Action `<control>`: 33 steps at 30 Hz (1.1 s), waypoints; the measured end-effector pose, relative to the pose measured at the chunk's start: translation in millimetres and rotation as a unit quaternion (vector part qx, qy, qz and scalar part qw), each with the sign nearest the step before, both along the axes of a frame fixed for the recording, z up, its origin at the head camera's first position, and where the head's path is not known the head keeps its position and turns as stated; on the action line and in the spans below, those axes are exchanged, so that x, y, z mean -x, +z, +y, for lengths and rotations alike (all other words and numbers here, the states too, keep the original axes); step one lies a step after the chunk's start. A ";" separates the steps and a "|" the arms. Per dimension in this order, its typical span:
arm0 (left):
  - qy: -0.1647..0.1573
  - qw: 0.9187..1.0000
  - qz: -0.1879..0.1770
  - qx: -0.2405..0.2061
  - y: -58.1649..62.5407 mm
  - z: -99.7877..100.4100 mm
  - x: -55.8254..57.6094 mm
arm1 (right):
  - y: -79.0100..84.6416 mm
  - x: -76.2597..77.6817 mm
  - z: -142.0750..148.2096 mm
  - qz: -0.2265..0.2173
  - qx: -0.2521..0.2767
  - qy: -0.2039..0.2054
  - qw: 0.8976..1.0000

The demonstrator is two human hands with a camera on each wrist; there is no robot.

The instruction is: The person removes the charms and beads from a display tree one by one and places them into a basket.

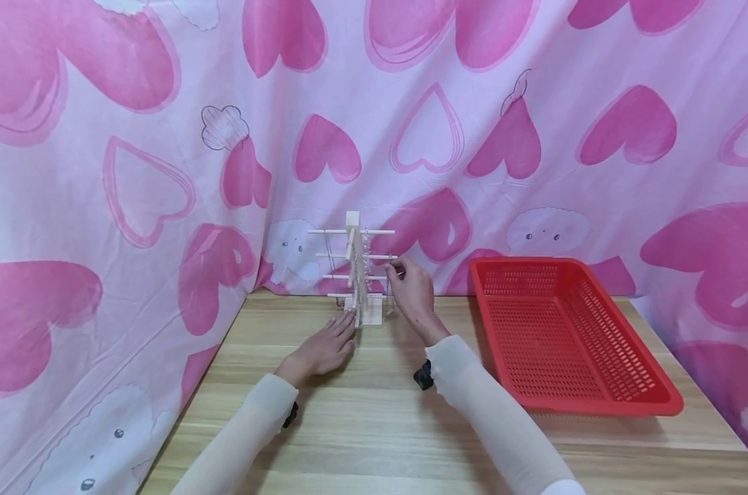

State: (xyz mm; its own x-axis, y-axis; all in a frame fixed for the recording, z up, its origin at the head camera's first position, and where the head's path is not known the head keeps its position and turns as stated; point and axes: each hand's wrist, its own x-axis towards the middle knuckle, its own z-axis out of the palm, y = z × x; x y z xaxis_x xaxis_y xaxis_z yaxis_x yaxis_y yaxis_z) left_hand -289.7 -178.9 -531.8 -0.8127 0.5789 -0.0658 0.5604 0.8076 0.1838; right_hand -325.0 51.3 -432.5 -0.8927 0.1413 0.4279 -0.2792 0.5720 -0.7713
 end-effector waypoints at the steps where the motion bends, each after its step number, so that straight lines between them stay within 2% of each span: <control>1: 0.001 1.000 -0.001 0.004 0.0 0.1 0.0 | 0.3 -0.1 -0.5 0.001 0.003 -0.006 1.000; 7: 0.001 1.000 -0.003 0.018 1.4 0.8 -0.6 | 1.1 -0.8 -1.5 -0.003 0.013 -0.025 1.000; 22: 0.003 1.000 -0.005 0.013 1.8 0.6 -2.5 | 4.0 -1.2 1.0 -0.008 0.016 -0.034 0.999; 28: -0.002 1.000 0.002 0.001 -4.4 -0.9 0.8 | 5.0 -0.3 2.4 0.007 0.024 -0.034 0.999; 33: -0.003 1.000 0.005 0.019 -4.2 -0.9 1.5 | 6.1 0.7 5.1 0.025 0.026 -0.026 0.999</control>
State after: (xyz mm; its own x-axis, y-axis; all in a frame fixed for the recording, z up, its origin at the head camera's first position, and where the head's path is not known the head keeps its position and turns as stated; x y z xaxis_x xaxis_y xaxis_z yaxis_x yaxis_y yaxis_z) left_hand -291.3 -179.8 -536.0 -0.8101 0.5808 -0.0798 0.5668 0.8107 0.1467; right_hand -325.8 56.5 -426.4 -0.8617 0.2098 0.4621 -0.2885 0.5467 -0.7860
